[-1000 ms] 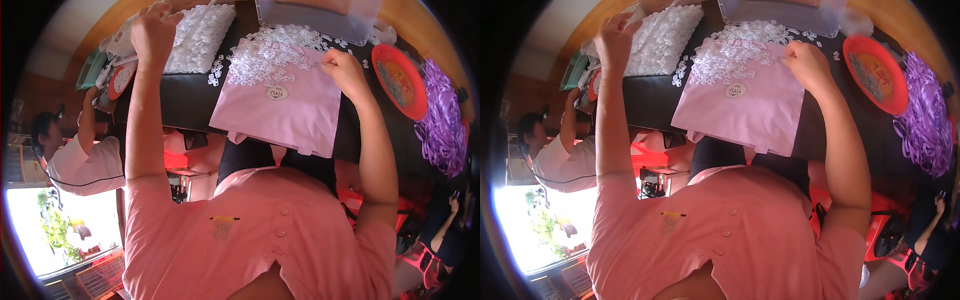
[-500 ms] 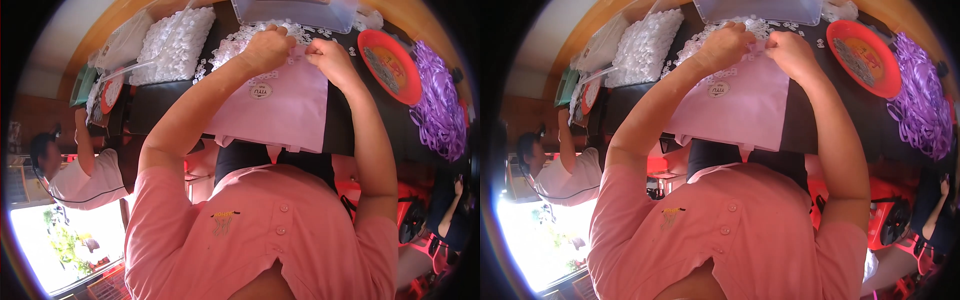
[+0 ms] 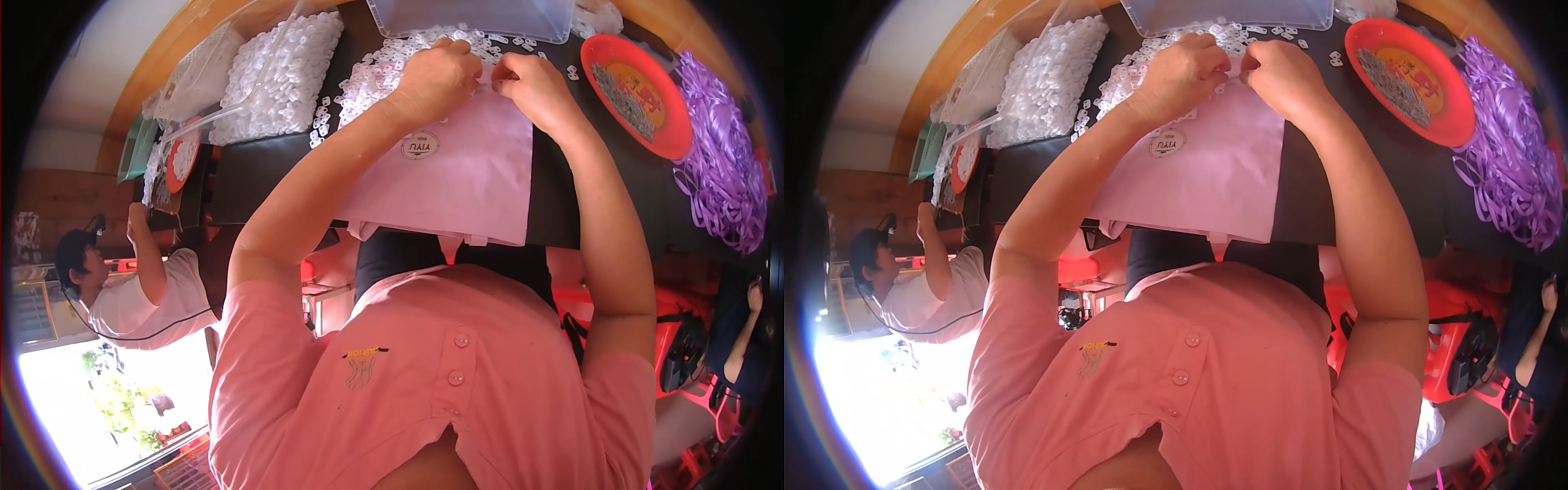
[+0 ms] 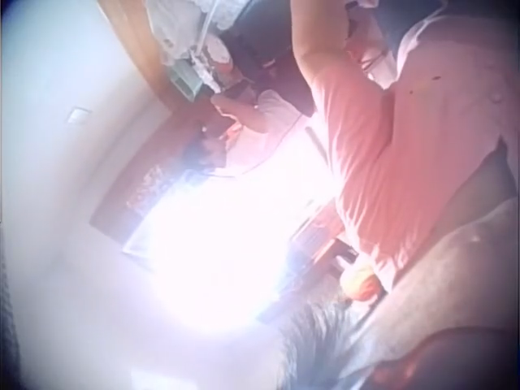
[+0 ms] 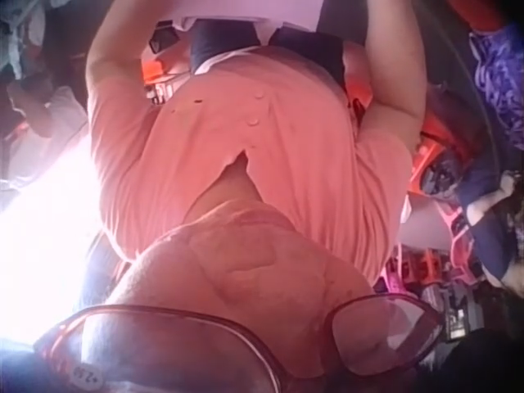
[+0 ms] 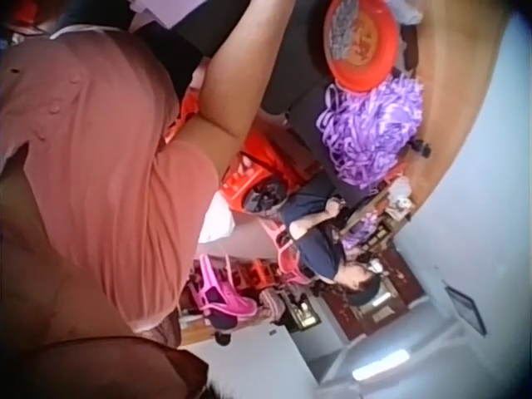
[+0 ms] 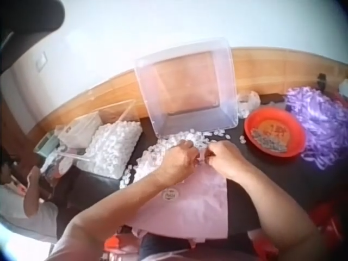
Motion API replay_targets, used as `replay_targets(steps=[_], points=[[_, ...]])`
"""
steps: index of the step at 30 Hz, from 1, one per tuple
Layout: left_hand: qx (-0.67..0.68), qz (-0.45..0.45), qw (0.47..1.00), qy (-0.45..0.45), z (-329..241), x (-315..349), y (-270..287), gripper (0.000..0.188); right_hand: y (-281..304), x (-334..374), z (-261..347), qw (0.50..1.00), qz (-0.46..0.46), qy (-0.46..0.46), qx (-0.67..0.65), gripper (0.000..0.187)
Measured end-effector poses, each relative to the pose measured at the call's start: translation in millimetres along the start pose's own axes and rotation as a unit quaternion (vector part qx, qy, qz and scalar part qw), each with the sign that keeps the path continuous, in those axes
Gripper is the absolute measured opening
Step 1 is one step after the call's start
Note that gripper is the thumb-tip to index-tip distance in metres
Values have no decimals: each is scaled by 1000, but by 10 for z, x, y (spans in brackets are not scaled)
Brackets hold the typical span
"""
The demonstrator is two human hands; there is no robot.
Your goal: Sorting and inspecting small white plastic components from a pile on a workbench.
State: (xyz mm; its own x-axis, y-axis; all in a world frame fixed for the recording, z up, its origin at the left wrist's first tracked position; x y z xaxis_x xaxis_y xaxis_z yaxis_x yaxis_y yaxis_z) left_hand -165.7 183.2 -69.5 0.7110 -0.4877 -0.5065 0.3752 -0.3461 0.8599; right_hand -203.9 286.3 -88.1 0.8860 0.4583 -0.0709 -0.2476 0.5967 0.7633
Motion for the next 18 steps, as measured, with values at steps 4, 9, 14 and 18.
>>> replay_targets(steps=[4,9,14,18], points=[[-17,28,999,-1,23,-20,-194,6,-3,-1,-5,1000,-5,-5,-7,20],[-42,52,998,12,20,7,-201,6,7,-4,-34,1000,-11,-3,-29,19],[-7,60,998,1,-23,93,-74,6,12,15,-6,999,1,-14,-29,18],[8,88,996,21,-6,90,-54,6,3,24,6,1000,12,-16,-17,17]])
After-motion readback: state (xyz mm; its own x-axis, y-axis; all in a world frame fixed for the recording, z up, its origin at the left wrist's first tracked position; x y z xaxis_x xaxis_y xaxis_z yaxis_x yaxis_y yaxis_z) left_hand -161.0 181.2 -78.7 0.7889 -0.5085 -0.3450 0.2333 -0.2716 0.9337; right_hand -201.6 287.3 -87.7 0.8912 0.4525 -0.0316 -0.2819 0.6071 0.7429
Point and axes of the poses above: each hand's wrist, its own x-axis away from the middle knuckle, its own y-axis out of the back of the hand, z = x × y, the point moved 9 cm from there along -x, towards the middle knuckle, and after that the axes turned 4 degrees about -y, right-handed, at the moved point
